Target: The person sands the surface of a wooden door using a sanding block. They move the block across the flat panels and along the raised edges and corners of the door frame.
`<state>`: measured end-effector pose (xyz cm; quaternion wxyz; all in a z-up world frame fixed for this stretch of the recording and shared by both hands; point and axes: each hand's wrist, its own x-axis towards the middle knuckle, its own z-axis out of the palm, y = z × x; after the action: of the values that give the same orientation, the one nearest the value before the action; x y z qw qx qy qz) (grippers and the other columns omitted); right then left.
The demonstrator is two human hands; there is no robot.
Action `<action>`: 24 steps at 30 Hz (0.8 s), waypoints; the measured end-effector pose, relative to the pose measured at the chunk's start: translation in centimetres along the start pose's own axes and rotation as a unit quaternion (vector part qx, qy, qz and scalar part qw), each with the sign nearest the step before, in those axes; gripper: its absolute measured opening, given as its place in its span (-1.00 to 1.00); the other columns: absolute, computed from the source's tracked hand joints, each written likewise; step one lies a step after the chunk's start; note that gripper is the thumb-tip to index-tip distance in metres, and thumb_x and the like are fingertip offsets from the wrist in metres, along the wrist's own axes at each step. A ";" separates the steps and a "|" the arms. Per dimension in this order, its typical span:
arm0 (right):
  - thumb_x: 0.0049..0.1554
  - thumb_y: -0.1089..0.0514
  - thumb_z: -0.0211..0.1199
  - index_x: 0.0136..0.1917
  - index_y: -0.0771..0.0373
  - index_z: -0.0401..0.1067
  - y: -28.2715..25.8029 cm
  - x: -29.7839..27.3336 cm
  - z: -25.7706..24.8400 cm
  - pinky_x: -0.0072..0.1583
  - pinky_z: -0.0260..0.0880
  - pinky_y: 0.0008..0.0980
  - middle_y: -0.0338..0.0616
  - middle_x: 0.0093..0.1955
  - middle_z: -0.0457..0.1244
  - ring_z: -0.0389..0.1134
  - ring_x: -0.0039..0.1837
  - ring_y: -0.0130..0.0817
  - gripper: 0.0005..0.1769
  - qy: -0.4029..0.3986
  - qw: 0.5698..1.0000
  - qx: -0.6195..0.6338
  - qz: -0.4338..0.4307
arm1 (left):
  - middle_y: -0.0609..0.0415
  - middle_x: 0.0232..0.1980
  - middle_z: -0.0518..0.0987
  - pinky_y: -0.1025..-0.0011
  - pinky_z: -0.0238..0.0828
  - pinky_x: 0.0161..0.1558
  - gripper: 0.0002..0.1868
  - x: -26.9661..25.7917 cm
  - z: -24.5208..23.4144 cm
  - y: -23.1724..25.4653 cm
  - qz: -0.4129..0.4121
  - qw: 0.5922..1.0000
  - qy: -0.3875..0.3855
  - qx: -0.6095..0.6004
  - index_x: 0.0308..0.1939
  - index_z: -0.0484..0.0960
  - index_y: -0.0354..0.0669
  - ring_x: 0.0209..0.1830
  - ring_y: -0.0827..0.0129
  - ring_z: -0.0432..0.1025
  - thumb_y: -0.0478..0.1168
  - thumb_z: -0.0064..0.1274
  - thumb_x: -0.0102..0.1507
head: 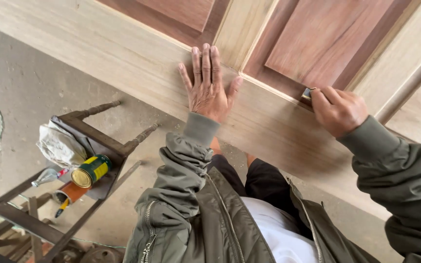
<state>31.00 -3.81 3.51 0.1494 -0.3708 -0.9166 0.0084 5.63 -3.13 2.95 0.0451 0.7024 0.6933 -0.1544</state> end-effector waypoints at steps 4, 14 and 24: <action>0.08 0.36 -0.02 -0.27 0.32 0.29 -0.6 4.4 2.8 -0.50 0.02 -0.39 -0.17 -0.39 0.07 0.06 -0.48 -0.33 -0.89 0.067 0.997 0.021 -0.031 | 0.10 0.36 -0.19 0.03 -0.55 0.24 -0.20 -0.1 0.4 -0.1 0.006 0.999 0.034 -0.007 0.28 -0.21 -0.11 0.35 0.24 -0.34 0.40 -0.54 0.23; -0.10 0.51 -0.16 -0.02 0.35 0.28 -2.3 -0.8 -1.6 -0.21 0.32 -0.37 -0.01 -0.02 0.19 0.28 -0.19 -0.20 -0.61 -0.106 0.990 0.072 0.053 | 0.10 0.34 -0.42 -0.11 -0.73 0.18 -0.26 -6.0 0.7 4.5 0.187 0.973 -0.091 -0.101 0.29 -0.35 0.08 0.32 0.14 -0.56 0.32 -0.78 0.13; 0.03 0.32 0.16 0.28 0.54 -0.12 -11.1 -2.3 2.8 0.38 -0.35 -0.09 0.32 0.31 -0.22 -0.24 0.38 0.06 -0.34 0.055 0.974 0.189 0.110 | -0.06 0.28 -0.01 0.12 -0.52 0.32 -0.48 -7.1 8.1 -5.6 0.255 0.875 0.108 -0.397 0.06 0.38 0.03 0.33 0.10 -0.21 -0.15 -0.05 -0.02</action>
<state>24.23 -13.16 1.62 0.2650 -0.4346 -0.8422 0.1777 -1.08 -12.03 -1.93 0.2828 0.7901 0.4939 0.2276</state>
